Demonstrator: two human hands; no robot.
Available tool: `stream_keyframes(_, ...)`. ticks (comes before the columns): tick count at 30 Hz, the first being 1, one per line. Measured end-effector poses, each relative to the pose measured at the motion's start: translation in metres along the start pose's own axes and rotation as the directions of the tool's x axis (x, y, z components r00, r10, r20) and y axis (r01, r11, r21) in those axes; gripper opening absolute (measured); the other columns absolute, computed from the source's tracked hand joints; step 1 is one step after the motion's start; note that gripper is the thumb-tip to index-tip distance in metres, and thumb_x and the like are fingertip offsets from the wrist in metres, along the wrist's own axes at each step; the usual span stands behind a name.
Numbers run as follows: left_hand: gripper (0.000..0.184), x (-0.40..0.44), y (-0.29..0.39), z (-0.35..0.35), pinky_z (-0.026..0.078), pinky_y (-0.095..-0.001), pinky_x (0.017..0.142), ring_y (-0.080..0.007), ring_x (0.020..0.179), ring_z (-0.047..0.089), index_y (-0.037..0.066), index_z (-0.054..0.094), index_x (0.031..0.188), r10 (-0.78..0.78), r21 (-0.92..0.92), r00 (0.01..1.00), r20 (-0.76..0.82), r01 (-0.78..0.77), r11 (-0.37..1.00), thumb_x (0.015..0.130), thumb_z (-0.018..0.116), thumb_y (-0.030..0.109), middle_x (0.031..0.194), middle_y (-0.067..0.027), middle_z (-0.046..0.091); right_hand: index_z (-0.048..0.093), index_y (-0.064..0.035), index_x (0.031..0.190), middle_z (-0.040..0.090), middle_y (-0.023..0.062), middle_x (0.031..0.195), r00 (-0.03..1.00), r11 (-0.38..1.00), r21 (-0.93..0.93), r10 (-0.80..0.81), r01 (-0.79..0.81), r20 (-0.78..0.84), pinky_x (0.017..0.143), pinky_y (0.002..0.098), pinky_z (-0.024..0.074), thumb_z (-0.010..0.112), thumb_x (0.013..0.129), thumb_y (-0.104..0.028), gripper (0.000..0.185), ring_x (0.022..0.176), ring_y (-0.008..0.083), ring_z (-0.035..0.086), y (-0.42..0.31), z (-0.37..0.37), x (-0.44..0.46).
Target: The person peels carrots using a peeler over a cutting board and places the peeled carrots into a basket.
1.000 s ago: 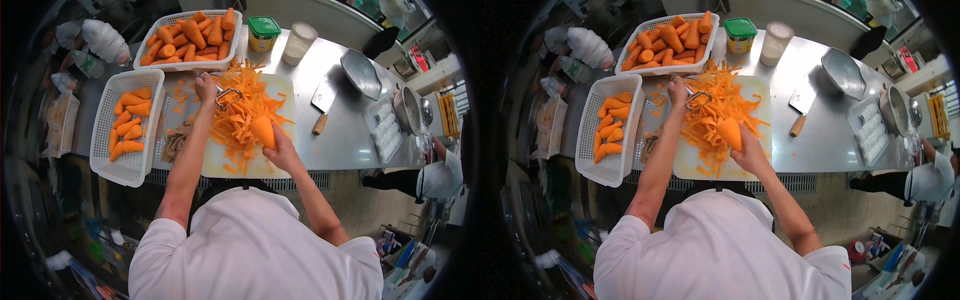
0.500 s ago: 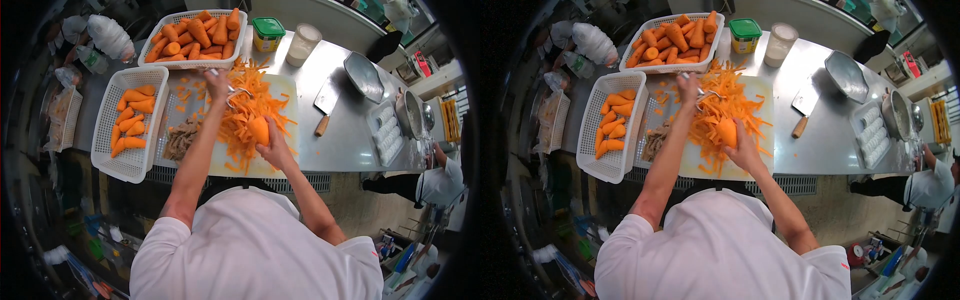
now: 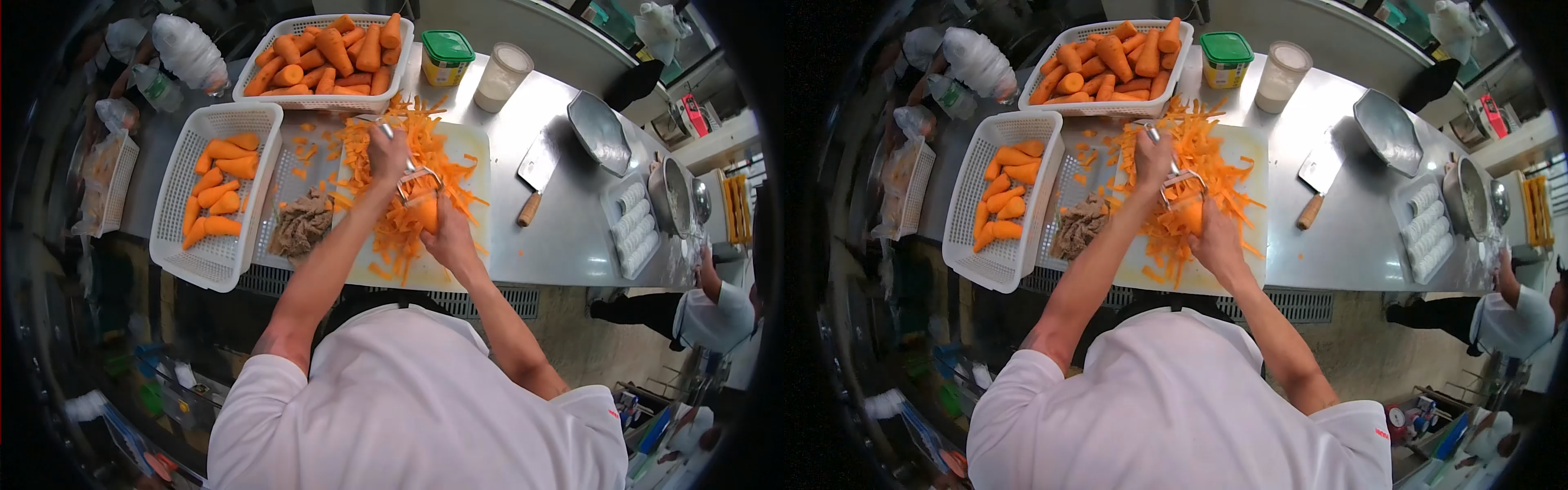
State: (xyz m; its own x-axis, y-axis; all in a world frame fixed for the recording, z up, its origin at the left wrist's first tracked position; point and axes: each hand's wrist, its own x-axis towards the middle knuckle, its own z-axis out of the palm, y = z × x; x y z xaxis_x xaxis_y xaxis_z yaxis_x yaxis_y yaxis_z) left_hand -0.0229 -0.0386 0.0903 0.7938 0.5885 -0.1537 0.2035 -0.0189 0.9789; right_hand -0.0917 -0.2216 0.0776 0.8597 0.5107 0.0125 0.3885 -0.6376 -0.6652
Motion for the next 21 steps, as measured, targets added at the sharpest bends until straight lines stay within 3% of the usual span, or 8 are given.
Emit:
stream_keyframes(3,0.027,0.042,-0.018,-0.026,0.051,-0.0376,0.057,-0.0236,0.060,0.064,-0.002,0.040,0.103,-0.035,-0.034,0.963,-0.266,0.027,0.999,0.096,0.052,0.020,0.081,-0.0153,0.060,0.035,0.0004,0.139,0.065,0.0270,0.105,0.998,0.996,0.062,-0.062,0.064,-0.027,0.076,0.0469,0.0528,0.073,0.073,-0.007,0.076,0.091,0.0429,0.063,0.005,-0.008,-0.009)
stream_keyframes(5,0.026,0.042,-0.009,-0.040,0.051,-0.0372,0.056,-0.0229,0.059,0.063,-0.002,0.040,0.103,0.009,-0.055,0.972,-0.236,-0.022,0.998,0.096,0.052,0.020,0.080,-0.0146,0.060,0.036,-0.0024,0.139,0.066,0.0233,0.104,0.996,0.986,0.140,-0.084,0.088,-0.035,0.072,0.0437,0.0542,0.072,0.074,-0.008,0.074,0.086,0.0380,0.066,0.003,-0.022,-0.010)
stream_keyframes(7,0.026,0.026,0.007,-0.044,0.051,-0.0368,0.056,-0.0222,0.059,0.061,-0.002,0.040,0.102,0.049,-0.074,0.976,-0.210,-0.066,0.995,0.095,0.052,0.020,0.079,-0.0139,0.060,0.032,-0.0076,0.143,0.068,0.0130,0.101,0.918,0.549,0.745,0.119,-0.379,0.379,0.066,0.0348,0.0535,0.071,0.079,-0.010,0.076,0.078,0.0227,0.067,-0.008,-0.041,-0.006)
stream_keyframes(10,0.025,-0.013,0.018,-0.016,0.049,-0.0363,0.056,-0.0209,0.058,0.058,-0.002,0.041,0.100,0.045,-0.226,0.995,-0.087,-0.064,0.972,0.094,0.053,0.020,0.074,-0.0109,0.059,0.026,-0.0094,0.148,0.066,0.0069,0.107,0.847,0.491,0.720,0.075,-0.490,0.526,0.065,0.0295,0.0516,0.070,0.082,-0.013,0.079,0.082,0.0114,0.062,-0.010,-0.035,-0.002)
stream_keyframes(12,0.025,-0.026,0.008,-0.003,0.049,-0.0365,0.056,-0.0200,0.059,0.058,-0.001,0.042,0.099,0.101,-0.114,0.992,0.071,-0.093,0.989,0.094,0.053,0.021,0.071,-0.0099,0.058,0.026,-0.0089,0.147,0.066,0.0094,0.108,0.864,0.592,0.670,0.095,-0.449,0.495,0.068,0.0323,0.0526,0.070,0.082,-0.013,0.079,0.084,0.0160,0.064,-0.015,-0.031,-0.006)
stream_keyframes(17,0.025,0.019,-0.010,-0.016,0.048,-0.0347,0.056,-0.0187,0.058,0.058,0.000,0.044,0.098,-0.026,-0.105,0.993,-0.114,0.014,0.994,0.094,0.053,0.023,0.068,-0.0092,0.057,0.029,-0.0075,0.146,0.066,0.0118,0.102,0.972,0.875,0.462,0.038,-0.144,0.231,0.062,0.0322,0.0503,0.066,0.082,-0.012,0.074,0.071,0.0187,0.063,0.003,-0.008,-0.006)
stream_keyframes(19,0.026,0.006,0.004,-0.021,0.049,-0.0348,0.057,-0.0200,0.057,0.059,0.000,0.044,0.098,0.015,-0.160,0.995,-0.098,-0.031,0.987,0.093,0.053,0.023,0.067,-0.0092,0.057,0.033,-0.0048,0.144,0.065,0.0174,0.101,0.996,0.941,0.331,-0.085,0.067,0.040,0.075,0.0381,0.0519,0.067,0.078,-0.011,0.074,0.083,0.0301,0.064,0.003,-0.005,-0.010)
stream_keyframes(21,0.024,-0.011,0.007,-0.009,0.049,-0.0358,0.056,-0.0209,0.057,0.059,0.000,0.045,0.096,0.024,-0.169,0.997,-0.069,-0.036,0.985,0.093,0.052,0.022,0.066,-0.0089,0.057,0.035,-0.0040,0.143,0.065,0.0206,0.102,0.996,0.958,0.285,-0.005,-0.022,0.094,0.081,0.0407,0.0506,0.067,0.077,-0.010,0.073,0.090,0.0355,0.063,-0.010,-0.013,-0.011)
